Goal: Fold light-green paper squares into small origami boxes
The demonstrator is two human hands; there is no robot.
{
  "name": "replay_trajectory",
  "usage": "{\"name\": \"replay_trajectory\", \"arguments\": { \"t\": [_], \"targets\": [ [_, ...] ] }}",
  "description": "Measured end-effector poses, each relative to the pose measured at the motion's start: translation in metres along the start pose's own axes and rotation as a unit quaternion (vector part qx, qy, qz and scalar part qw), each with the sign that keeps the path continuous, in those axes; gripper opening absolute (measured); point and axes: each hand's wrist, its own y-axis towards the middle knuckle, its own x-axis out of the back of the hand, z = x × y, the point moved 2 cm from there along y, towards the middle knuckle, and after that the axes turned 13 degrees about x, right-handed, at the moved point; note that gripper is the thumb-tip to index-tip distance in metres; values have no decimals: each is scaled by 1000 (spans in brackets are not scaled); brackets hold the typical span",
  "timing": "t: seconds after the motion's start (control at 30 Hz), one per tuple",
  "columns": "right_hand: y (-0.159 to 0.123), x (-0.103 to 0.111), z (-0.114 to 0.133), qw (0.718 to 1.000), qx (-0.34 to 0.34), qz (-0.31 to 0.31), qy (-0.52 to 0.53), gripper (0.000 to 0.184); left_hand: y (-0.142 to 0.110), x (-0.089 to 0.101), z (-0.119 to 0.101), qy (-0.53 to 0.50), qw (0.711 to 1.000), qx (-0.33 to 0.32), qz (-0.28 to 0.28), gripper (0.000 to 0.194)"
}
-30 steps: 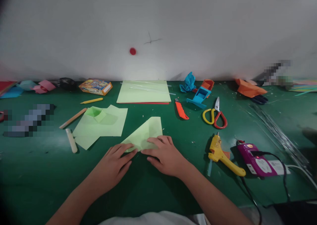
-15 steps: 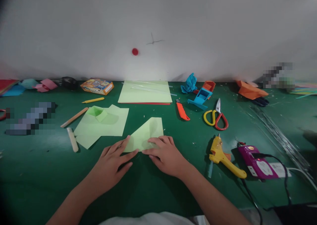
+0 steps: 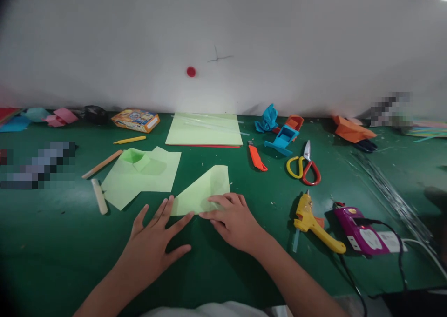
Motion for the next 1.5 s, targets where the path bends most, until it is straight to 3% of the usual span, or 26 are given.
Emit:
{"name": "replay_trajectory", "arguments": {
  "t": [0.37, 0.53, 0.67, 0.73, 0.93, 1.3, 1.5],
  "targets": [
    [10, 10, 8, 999, 14, 16, -41, 34, -2, 2, -1, -24, 1000, -13, 7, 84],
    [43, 21, 23, 994, 14, 66, -91, 36, -4, 2, -1, -24, 1000, -15, 8, 87],
    [76, 8, 32, 987, 35, 109, -113, 56, -4, 0, 0, -21, 1000, -17, 16, 87],
    [88, -2, 31, 986, 44, 122, -103, 58, -4, 0, 1, -21, 999, -14, 20, 83],
    [92, -8, 12, 980, -18, 137, -146, 59, -3, 4, 1, -31, 999, -11, 25, 86],
    [77, 27, -62, 949, -200, 92, -224, 63, -5, 2, 2, -24, 999, -3, 30, 86],
    [76, 24, -64, 951, -207, 81, -217, 63, -4, -1, 2, -23, 999, -1, 25, 87]
  ]
}}
